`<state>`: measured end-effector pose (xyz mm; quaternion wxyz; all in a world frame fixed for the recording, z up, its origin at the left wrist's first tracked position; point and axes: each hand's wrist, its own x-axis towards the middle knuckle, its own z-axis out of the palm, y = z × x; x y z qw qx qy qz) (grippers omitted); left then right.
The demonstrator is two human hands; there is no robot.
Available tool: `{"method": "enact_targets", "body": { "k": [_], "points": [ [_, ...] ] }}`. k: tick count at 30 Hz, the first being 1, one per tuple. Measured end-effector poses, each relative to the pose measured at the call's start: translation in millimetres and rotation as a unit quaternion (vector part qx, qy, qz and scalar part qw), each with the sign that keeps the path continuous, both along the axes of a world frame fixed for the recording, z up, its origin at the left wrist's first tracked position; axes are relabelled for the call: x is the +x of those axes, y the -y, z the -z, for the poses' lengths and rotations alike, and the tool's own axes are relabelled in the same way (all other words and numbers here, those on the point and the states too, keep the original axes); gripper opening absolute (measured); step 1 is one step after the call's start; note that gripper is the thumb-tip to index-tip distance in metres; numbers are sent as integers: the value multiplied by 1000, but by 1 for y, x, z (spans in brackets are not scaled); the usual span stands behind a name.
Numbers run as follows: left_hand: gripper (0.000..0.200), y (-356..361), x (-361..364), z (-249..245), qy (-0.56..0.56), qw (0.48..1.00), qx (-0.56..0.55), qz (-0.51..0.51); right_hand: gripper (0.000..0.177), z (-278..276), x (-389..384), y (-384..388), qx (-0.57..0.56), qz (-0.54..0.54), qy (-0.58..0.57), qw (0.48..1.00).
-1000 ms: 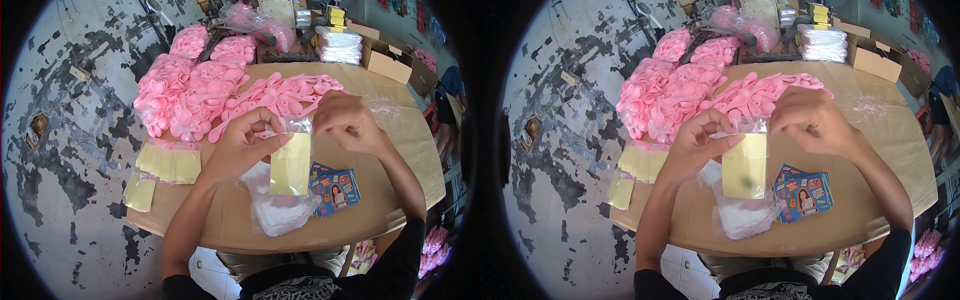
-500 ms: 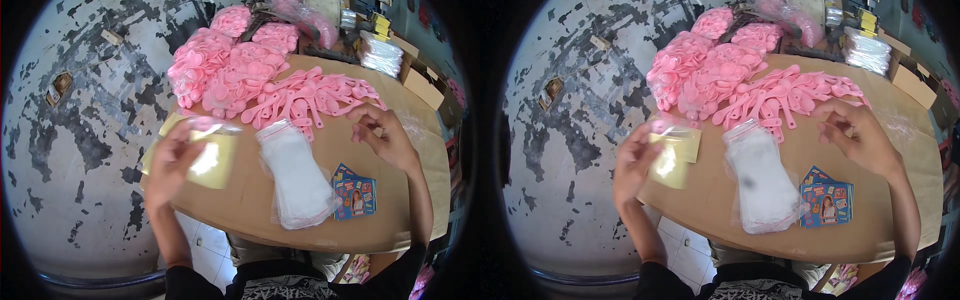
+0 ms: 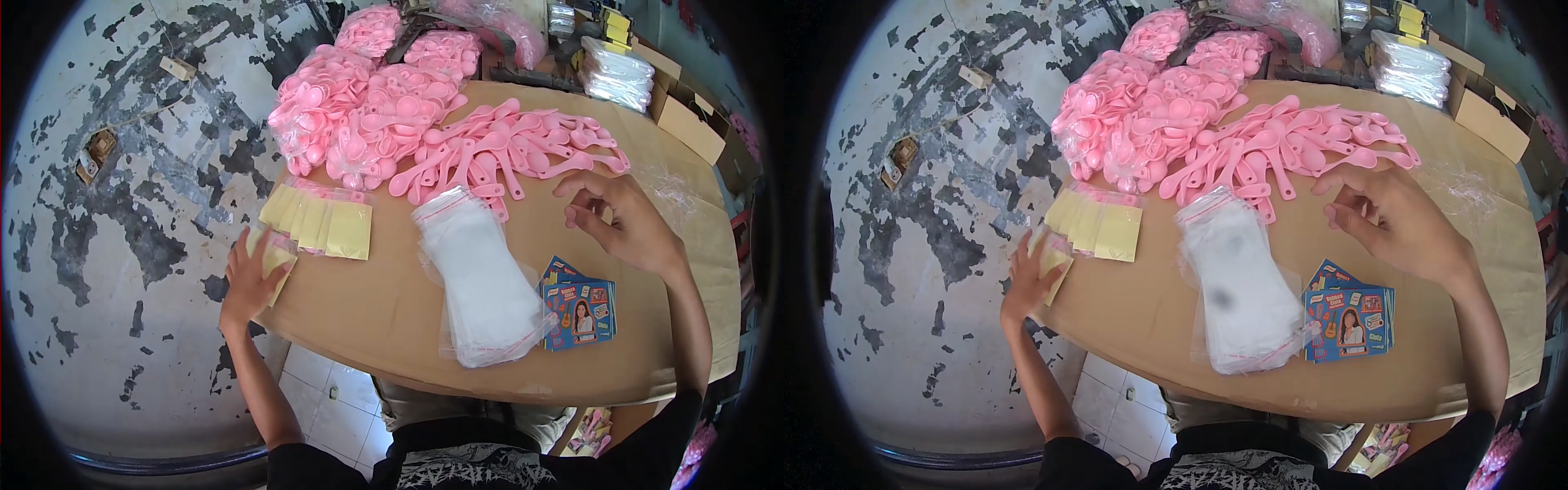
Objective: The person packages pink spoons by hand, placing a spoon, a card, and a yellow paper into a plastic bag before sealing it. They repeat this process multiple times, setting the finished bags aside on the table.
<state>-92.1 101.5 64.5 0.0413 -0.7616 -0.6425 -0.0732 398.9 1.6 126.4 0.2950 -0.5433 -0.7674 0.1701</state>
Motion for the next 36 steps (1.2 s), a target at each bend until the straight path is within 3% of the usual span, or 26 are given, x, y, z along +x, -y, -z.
{"method": "enact_targets", "body": {
  "k": [1, 4, 7, 8, 10, 12, 15, 21, 26, 29, 32, 35, 36],
  "points": [
    [63, 5, 0, 5, -49, 999, -1, -9, 19, 2, -2, 0, 2, 4, -4, 1000],
    [60, 14, 7, 14, -33, 998, 51, -9, 16, 7, -15, -1, 4, 22, -8, 1000],
    [54, 29, 50, 0, 45, 981, 189, 23, 26, 10, -32, 0, -17, 33, 51, 998],
    [44, 37, 73, -6, 93, 970, 211, 78, 31, 12, -37, 0, -27, 33, 80, 996],
    [40, 47, 102, 0, 170, 937, 121, 281, 36, 19, -47, -2, -67, 40, 99, 992],
    [39, 65, 150, -8, 254, 858, 7, 446, 37, 24, -53, -2, -92, 36, 99, 990],
    [41, 75, 175, -7, 158, 847, -9, 508, 32, 30, -57, 0, -105, 34, 65, 992],
    [37, 69, 181, -2, 246, 852, -50, 460, 21, 43, -53, -4, -73, 31, 16, 997],
    [33, 64, 181, 7, 233, 855, -44, 461, 18, 41, -52, -4, -44, 30, 2, 999],
    [33, 65, 181, 7, 233, 857, -40, 459, 17, 33, -54, -5, -89, 78, -18, 993],
    [33, 62, 180, 9, 229, 855, -39, 463, 16, 48, -29, -22, 69, 77, -3, 995],
    [35, 56, 178, 6, 179, 860, -7, 477, 14, 4, -18, -9, 78, 59, -116, 988],
    [36, 56, 178, 5, 155, 863, 8, 481, 14, -16, -19, 5, 17, 68, -128, 989]
  ]
}}
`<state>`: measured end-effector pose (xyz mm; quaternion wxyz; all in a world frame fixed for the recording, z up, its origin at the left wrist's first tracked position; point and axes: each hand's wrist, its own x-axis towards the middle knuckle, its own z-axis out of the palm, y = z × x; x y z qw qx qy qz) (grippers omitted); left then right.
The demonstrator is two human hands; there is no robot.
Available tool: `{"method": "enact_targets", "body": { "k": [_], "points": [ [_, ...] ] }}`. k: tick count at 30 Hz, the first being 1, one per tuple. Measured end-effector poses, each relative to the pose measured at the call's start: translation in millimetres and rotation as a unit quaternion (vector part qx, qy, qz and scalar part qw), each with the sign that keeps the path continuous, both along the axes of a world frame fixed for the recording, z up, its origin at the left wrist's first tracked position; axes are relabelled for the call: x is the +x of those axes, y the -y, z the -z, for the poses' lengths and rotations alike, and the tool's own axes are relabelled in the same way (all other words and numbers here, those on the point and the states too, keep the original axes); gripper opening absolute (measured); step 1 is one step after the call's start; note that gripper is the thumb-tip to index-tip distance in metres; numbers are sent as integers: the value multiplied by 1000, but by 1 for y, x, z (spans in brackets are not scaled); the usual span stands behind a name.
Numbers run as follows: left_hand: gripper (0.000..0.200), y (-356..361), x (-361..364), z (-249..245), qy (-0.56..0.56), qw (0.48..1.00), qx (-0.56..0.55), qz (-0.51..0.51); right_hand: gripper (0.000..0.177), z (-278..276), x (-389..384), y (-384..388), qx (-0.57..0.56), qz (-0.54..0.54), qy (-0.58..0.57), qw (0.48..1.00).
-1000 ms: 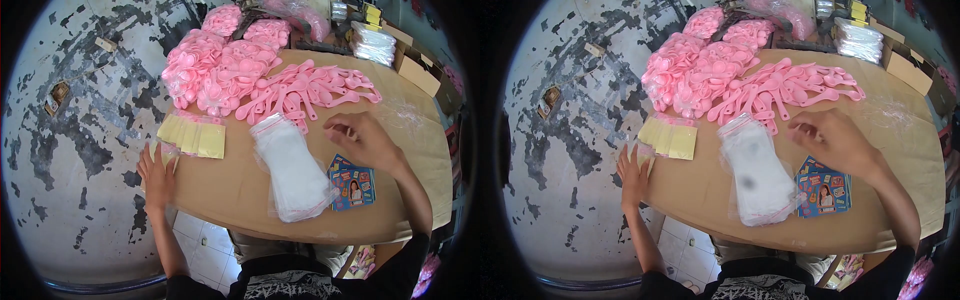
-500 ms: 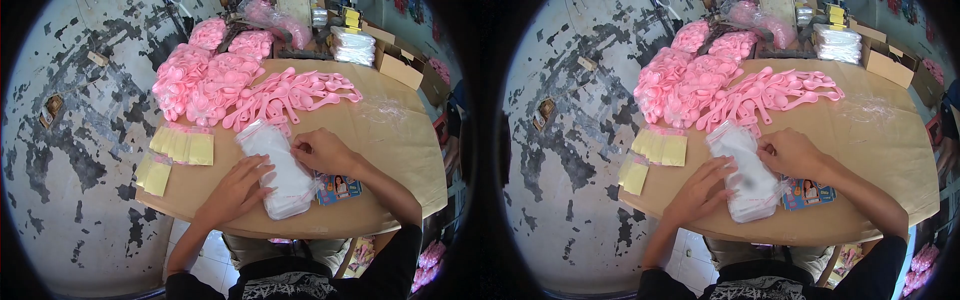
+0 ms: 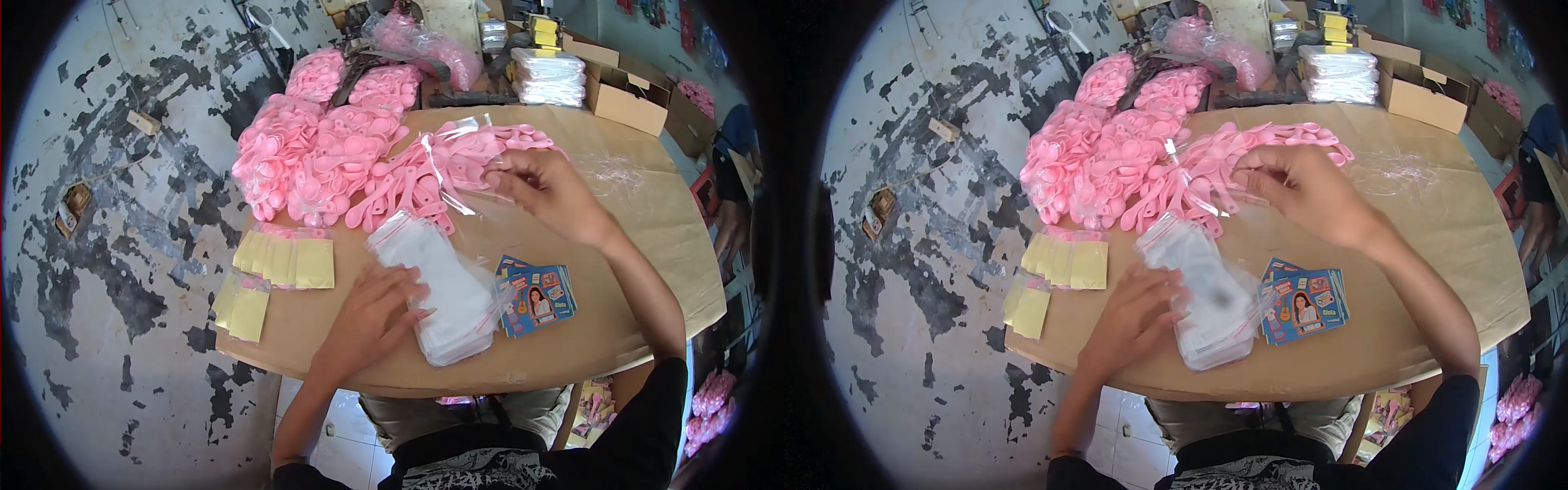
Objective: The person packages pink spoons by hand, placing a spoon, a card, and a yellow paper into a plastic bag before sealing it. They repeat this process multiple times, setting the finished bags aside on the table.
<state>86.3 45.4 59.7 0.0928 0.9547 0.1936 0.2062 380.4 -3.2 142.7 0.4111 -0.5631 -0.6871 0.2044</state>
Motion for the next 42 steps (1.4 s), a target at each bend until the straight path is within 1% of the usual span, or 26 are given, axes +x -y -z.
{"method": "enact_targets", "body": {
  "k": [1, 2, 3, 4, 6, 7, 8, 9, 10, 11, 12, 13, 15, 17, 18, 21, 23, 24, 26, 27, 29, 33, 36, 39, 41, 42],
  "points": [
    [36, 6, 7, -9, 81, 992, -92, 19, 13, -3, -1, 6, 12, -29, -30, 999],
    [36, 14, 20, -23, 158, 969, -185, 37, 13, -3, -3, 12, 23, -57, -62, 996],
    [37, 17, 34, -29, 193, 940, -275, 54, 13, -2, -5, 18, 33, -86, -93, 991],
    [37, 20, 48, -35, 230, 901, -361, 69, 15, -2, -10, 22, 28, -103, -74, 992],
    [40, 19, 75, -39, 220, 820, -519, 99, 15, -5, -16, 29, -27, -80, -46, 995],
    [41, 14, 87, -40, 208, 796, -555, 120, 17, -7, -15, 30, -48, -69, -31, 996],
    [42, 4, 98, -41, 195, 773, -587, 142, 20, -7, -10, 30, 6, -50, -59, 997],
    [43, -3, 106, -41, 181, 749, -616, 163, 21, -6, -2, 31, 8, -26, 9, 1000],
    [42, -8, 111, -41, 194, 724, -651, 122, 23, -6, 10, 34, 11, -1, 75, 997],
    [44, -14, 113, -41, 233, 714, -651, 114, 27, -3, 23, 36, 15, 26, 141, 990],
    [47, -20, 114, -41, 272, 702, -650, 106, 27, 10, 35, 41, -8, -42, 101, 994],
    [49, -28, 115, -39, 313, 689, -647, 100, 27, 21, 42, 48, -55, -83, 105, 989],
    [49, -39, 115, -34, 331, 675, -655, 73, 25, 35, 49, 51, -148, -165, 113, 969],
    [46, -38, 113, -30, 339, 645, -684, 39, 24, 36, 51, 44, -173, -131, 60, 974],
    [44, -37, 112, -26, 332, 655, -678, 31, 24, 38, 50, 45, -193, -114, 29, 974],
    [38, -36, 113, -19, 324, 674, -663, 31, 21, 39, 53, 42, -196, -99, 59, 974],
    [36, -35, 111, -17, 331, 673, -660, 46, 20, 48, 53, 40, -162, -57, -5, 985],
    [39, -35, 111, -15, 345, 674, -652, 35, 19, 50, 53, 38, -143, -38, -36, 988],
    [46, -36, 110, -11, 376, 678, -632, 10, 19, 46, 49, 37, -144, 8, -24, 989],
    [46, -35, 109, -10, 394, 668, -632, -2, 19, 44, 47, 35, -144, 29, -18, 989],
    [46, -31, 110, -10, 429, 646, -630, -25, 19, 49, 40, 33, -112, 15, -43, 993],
    [45, -26, 109, -14, 450, 642, -621, -28, 17, 65, 24, 30, -41, -13, -125, 991],
    [44, -17, 112, -15, 432, 641, -634, -11, 16, 59, 12, 33, -76, 8, -106, 991],
    [41, -10, 115, -18, 432, 641, -634, 11, 17, 58, 10, 36, -72, -45, -112, 990],
    [38, -7, 117, -21, 447, 642, -623, 16, 17, 53, 10, 38, -96, -43, -87, 991],
    [36, -6, 118, -17, 441, 659, -609, 14, 17, 52, 10, 39, -101, -37, -78, 991]
  ]
}}
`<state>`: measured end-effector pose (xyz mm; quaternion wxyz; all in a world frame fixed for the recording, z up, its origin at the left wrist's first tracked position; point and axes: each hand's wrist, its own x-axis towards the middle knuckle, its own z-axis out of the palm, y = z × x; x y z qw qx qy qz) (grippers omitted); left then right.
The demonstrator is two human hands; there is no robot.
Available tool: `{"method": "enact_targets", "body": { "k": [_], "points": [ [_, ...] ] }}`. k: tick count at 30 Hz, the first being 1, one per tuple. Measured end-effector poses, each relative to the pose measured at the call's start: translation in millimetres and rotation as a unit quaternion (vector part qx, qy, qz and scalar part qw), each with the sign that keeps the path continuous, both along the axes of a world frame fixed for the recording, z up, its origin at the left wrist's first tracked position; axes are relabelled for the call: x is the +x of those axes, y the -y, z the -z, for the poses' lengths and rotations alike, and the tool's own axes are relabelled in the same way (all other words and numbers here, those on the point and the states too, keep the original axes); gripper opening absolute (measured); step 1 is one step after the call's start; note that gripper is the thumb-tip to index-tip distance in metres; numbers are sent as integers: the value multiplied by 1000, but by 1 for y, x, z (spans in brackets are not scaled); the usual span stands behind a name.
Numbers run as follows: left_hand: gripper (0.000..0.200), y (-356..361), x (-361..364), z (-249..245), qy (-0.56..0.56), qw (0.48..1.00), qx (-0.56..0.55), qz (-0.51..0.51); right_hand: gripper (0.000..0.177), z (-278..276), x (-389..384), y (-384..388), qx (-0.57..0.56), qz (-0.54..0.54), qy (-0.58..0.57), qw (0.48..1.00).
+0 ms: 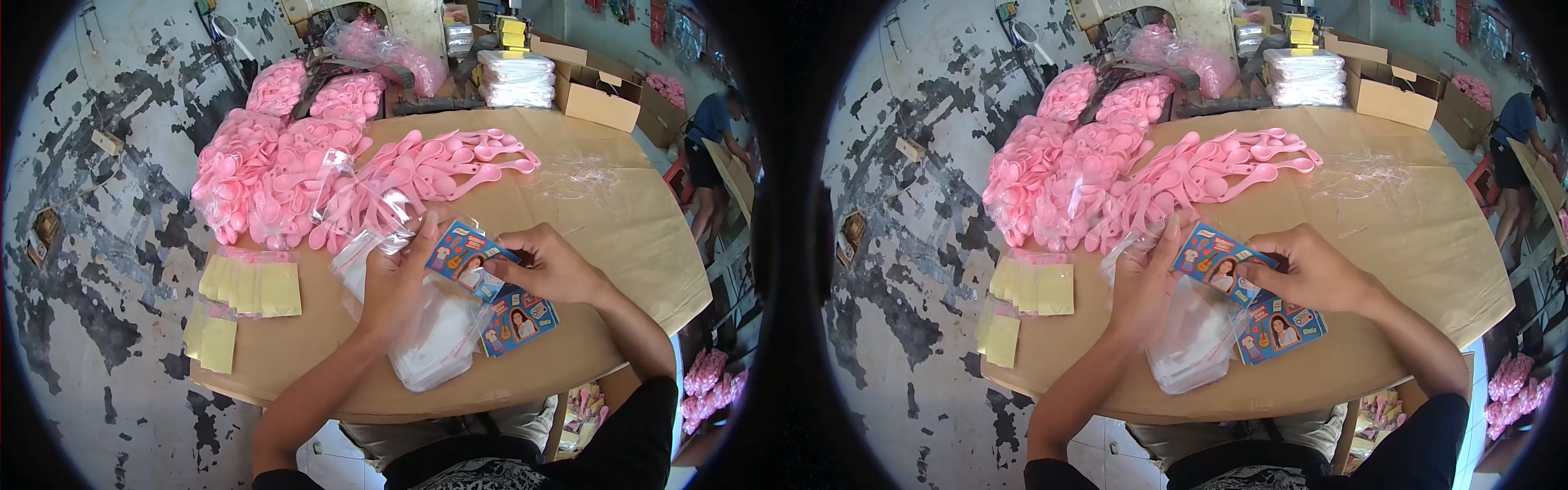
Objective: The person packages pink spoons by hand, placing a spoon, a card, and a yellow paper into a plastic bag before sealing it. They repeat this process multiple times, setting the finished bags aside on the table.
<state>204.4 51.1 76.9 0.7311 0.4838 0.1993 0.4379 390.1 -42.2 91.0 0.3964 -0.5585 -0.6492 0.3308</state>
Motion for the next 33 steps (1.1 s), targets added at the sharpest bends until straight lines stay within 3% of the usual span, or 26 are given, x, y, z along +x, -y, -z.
{"method": "enact_targets", "body": {
  "k": [5, 7, 9, 10, 13, 16, 17, 18, 21, 22, 24, 26, 29, 32, 33],
  "points": [
    [24, 11, -1, 3, -96, 991, 77, 44, 16, 9, -16, 1, 73, 33, -96, 992],
    [35, 17, 4, 7, -44, 990, 117, 61, 16, 10, -24, 0, 125, 30, -131, 983],
    [45, 28, 9, 4, 26, 990, 125, 52, 14, 3, -18, 3, 66, 30, -92, 993],
    [51, 17, 4, 4, 32, 985, 134, 109, 14, -1, -17, 5, 37, 29, -73, 996],
    [55, 6, -7, -6, 124, 977, -8, 175, 14, -12, -28, 5, -14, 36, -119, 992],
    [56, 5, -9, 0, 106, 975, 93, 170, 16, -30, -36, 2, -46, 10, -204, 978],
    [55, 3, -10, 3, 93, 971, 140, 168, 18, -21, -33, -4, 9, -11, -166, 986],
    [47, 8, -18, -17, -88, 959, 226, 147, 19, -2, -25, -14, 63, -33, -126, 989],
    [35, -6, -16, 0, 63, 931, 328, 147, 20, -12, -7, -30, 128, -115, 18, 985],
    [34, -8, -17, -7, 92, 942, 294, 133, 20, -24, 5, -39, 132, -143, 69, 978],
    [36, -17, -28, -9, 98, 970, 208, 82, 21, -15, 55, -78, 70, 3, 234, 970],
    [40, -23, -34, -13, 101, 980, 161, 56, 24, 7, 107, -109, 211, 134, 404, 880],
    [47, -28, -33, -11, 91, 984, 149, 42, 23, 17, 131, -115, 38, 119, 491, 862],
    [48, -30, -31, -6, 69, 989, 128, 25, 25, 20, 133, -117, 64, 136, 520, 841],
    [47, -30, -32, -5, 76, 988, 133, 34, 26, 13, 127, -113, 26, 122, 503, 855]
  ]
}}
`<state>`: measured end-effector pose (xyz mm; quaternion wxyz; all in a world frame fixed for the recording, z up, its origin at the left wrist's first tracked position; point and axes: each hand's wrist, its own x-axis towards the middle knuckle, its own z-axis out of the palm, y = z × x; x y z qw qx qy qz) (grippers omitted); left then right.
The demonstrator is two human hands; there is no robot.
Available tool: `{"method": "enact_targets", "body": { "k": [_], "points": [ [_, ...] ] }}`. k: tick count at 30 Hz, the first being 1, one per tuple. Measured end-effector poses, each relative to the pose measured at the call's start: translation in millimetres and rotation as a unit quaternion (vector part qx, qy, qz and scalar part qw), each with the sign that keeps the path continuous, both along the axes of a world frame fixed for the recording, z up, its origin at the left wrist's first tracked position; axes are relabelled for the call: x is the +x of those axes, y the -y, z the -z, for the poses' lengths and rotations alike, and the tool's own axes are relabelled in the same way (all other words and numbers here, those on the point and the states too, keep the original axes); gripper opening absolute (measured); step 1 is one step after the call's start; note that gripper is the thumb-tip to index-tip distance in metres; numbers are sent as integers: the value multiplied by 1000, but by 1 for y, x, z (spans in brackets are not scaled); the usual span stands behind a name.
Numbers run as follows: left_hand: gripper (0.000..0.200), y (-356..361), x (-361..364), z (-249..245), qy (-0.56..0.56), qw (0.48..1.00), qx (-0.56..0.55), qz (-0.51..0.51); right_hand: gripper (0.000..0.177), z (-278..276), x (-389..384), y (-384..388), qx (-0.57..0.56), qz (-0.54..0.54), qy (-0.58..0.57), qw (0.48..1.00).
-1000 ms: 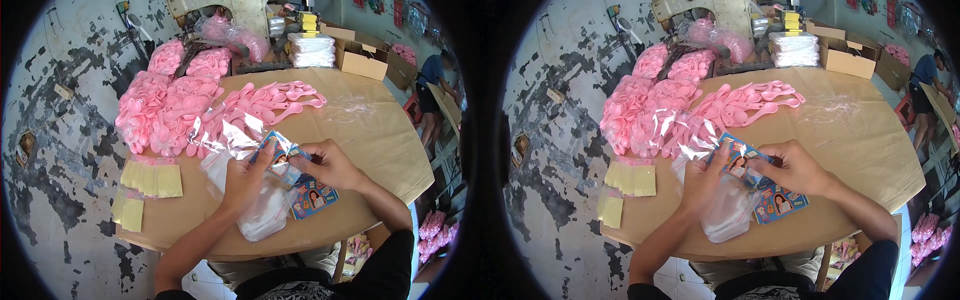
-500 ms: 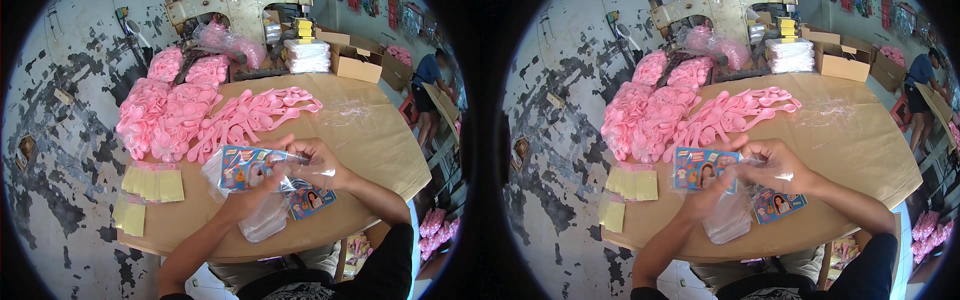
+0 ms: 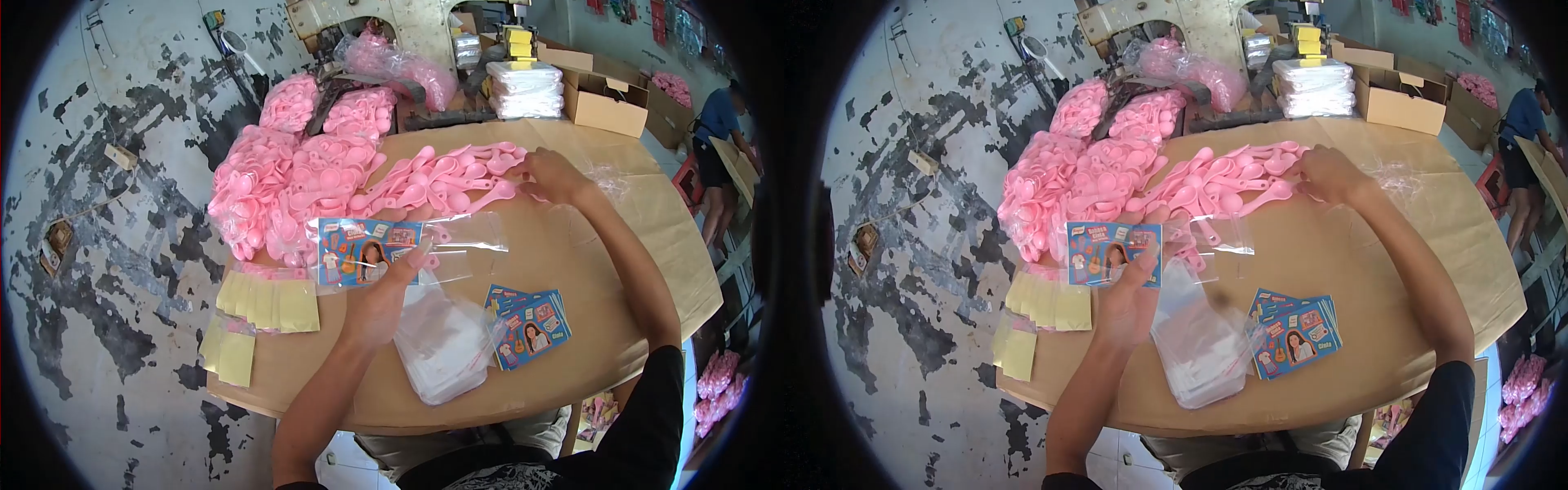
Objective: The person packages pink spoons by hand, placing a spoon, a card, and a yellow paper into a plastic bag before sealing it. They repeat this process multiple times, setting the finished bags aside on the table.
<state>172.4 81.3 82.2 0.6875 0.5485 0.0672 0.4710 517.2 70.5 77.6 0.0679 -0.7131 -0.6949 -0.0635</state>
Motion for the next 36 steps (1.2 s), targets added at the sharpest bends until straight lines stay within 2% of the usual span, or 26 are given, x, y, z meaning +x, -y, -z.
{"method": "enact_targets", "body": {
  "k": [2, 5, 8, 11, 12, 14, 17, 20, 21, 25, 29, 32, 33, 36],
  "points": [
    [46, -1, 0, -2, 15, 1000, 12, 20, 27, -18, -13, 8, -74, 13, -48, 996],
    [46, 0, 3, -3, 34, 999, -5, 11, 27, 2, 2, 0, -50, 32, -35, 998],
    [46, -3, 0, -4, 44, 999, -19, 25, 22, -18, -1, 12, -7, 38, -41, 998],
    [43, -5, 1, -9, 65, 998, -3, 24, 19, -63, -24, 31, -33, 48, -205, 977],
    [43, -6, 1, -11, 74, 997, -20, 23, 17, -64, -28, 33, 5, -17, -283, 959],
    [43, -6, 1, -13, 91, 994, -55, 24, 13, -61, -35, 42, 72, -143, -432, 887],
    [41, -8, -2, -14, 95, 993, -59, 38, 11, -76, -77, 69, 114, -189, -522, 824],
    [40, -6, -4, -18, 103, 992, -65, 37, 7, -83, -112, 85, 145, -151, -531, 821],
    [41, -6, -4, -18, 100, 993, -49, 45, 8, -82, -120, 85, 178, -193, -539, 801],
    [45, -4, -7, -19, 100, 992, -17, 72, 10, -77, -136, 92, 161, -217, -596, 756],
    [49, -4, -3, -12, 107, 992, 7, 67, 13, -60, -151, 88, 164, -272, -602, 732],
    [49, 12, 1, -22, 104, 992, -39, 58, 12, -55, -174, 83, 199, -269, -497, 801],
    [50, 11, 1, -21, 95, 993, -58, 49, 17, -59, -174, 80, 212, -286, -369, 858],
    [50, 2, -4, -18, 70, 994, -85, 18, 21, -67, -174, 81, 203, -293, -405, 842]
  ]
}}
